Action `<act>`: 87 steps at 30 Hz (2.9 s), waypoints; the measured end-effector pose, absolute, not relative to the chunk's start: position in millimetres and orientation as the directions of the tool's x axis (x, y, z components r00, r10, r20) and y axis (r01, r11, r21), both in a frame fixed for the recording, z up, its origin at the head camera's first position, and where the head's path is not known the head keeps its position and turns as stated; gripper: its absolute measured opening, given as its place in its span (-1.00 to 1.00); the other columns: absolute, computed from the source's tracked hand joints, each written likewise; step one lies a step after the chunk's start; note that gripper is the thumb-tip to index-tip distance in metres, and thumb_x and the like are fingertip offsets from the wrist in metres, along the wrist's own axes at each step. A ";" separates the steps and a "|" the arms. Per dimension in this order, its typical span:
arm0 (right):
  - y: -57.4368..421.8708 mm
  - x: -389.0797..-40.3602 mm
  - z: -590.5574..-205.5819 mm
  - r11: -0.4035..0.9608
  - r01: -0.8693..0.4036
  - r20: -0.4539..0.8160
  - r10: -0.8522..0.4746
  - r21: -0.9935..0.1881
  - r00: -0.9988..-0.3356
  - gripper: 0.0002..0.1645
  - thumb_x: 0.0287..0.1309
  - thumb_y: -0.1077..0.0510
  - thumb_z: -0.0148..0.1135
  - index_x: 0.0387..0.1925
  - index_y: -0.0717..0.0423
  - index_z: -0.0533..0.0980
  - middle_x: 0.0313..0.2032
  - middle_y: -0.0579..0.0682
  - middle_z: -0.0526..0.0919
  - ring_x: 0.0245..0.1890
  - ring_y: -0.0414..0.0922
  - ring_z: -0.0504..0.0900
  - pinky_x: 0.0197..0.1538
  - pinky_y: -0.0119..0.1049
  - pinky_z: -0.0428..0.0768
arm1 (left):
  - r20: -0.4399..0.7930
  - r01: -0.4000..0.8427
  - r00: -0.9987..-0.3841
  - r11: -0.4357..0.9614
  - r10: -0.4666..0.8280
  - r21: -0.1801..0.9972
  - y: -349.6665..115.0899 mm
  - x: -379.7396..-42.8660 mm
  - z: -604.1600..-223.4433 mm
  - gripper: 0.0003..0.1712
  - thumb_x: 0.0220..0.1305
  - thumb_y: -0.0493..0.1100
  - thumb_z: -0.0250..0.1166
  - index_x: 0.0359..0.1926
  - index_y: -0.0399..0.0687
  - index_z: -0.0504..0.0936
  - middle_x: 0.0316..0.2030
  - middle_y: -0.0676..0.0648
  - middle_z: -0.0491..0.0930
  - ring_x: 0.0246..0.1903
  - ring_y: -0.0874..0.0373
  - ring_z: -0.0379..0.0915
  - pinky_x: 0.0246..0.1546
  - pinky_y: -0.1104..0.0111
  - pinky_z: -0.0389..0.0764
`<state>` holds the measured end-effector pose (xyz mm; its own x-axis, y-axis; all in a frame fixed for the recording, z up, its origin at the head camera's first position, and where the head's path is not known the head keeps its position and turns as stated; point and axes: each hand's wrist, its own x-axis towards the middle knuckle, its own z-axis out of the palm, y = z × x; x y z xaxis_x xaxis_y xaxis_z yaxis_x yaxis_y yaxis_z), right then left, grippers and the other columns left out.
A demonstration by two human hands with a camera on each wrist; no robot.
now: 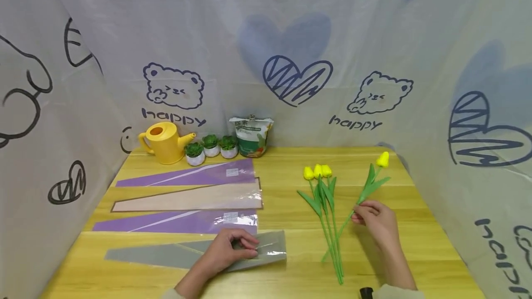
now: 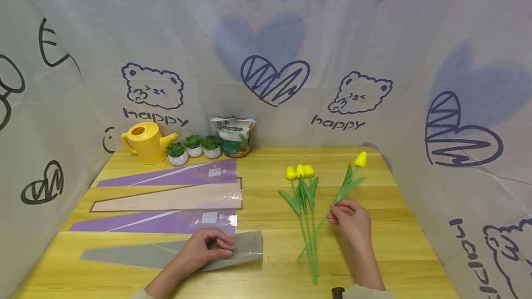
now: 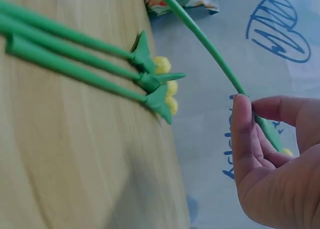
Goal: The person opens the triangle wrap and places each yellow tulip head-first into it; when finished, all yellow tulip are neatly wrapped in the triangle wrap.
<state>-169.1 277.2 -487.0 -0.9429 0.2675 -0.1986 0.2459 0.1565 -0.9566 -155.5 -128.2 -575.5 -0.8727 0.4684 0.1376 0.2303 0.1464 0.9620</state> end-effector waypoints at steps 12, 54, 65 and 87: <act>248.8 -129.9 -494.0 -0.112 0.145 -0.177 0.377 -0.983 -0.909 -0.74 0.40 0.34 0.23 0.01 0.44 0.46 -0.40 -0.08 0.80 -0.31 -0.19 0.82 -0.09 -0.35 0.74 | 0.154 0.238 -0.876 0.132 0.457 0.962 -129.1 -152.9 -578.2 -0.74 0.07 -0.19 0.61 -0.20 -0.13 0.80 -0.33 -0.13 0.81 -0.28 0.29 0.71 -0.04 0.46 0.62; 144.3 -113.5 -529.3 -0.185 0.243 -0.275 0.172 -0.952 -0.946 -0.70 0.36 0.26 0.31 0.01 0.40 0.50 -0.25 0.06 0.77 -0.45 -0.16 0.74 -0.36 -0.34 0.72 | 0.206 0.265 -0.914 0.129 0.349 0.956 -107.1 -154.4 -577.2 -0.81 0.03 -0.22 0.64 -0.30 -0.08 0.81 -0.38 -0.11 0.79 -0.36 0.29 0.70 -0.14 0.42 0.66; 135.7 -115.9 -529.0 -0.154 0.234 -0.260 0.181 -0.960 -0.948 -0.72 0.33 0.26 0.35 -0.04 0.37 0.53 -0.27 0.06 0.79 -0.57 -0.21 0.63 -0.52 -0.41 0.58 | 0.226 0.284 -0.905 0.116 0.361 0.952 -101.1 -157.8 -576.3 -0.80 0.02 -0.22 0.64 -0.29 -0.08 0.82 -0.37 -0.09 0.78 -0.34 0.27 0.69 -0.15 0.41 0.66; 125.3 -121.9 -534.1 -0.118 0.268 -0.283 0.137 -0.956 -0.949 -0.67 0.36 0.20 0.34 0.00 0.37 0.52 -0.28 0.02 0.79 -0.62 -0.26 0.56 -0.58 -0.48 0.47 | 0.256 0.304 -0.908 0.101 0.331 0.947 -91.5 -157.7 -573.7 -0.81 0.02 -0.25 0.63 -0.30 -0.11 0.81 -0.38 -0.12 0.78 -0.36 0.30 0.67 -0.20 0.36 0.71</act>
<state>-121.9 125.3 -534.1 -0.9493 0.1369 -0.2831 0.2682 -0.1176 -0.9561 -157.7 -91.5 -573.7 -0.9081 0.3312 0.2562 0.3040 0.1007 0.9473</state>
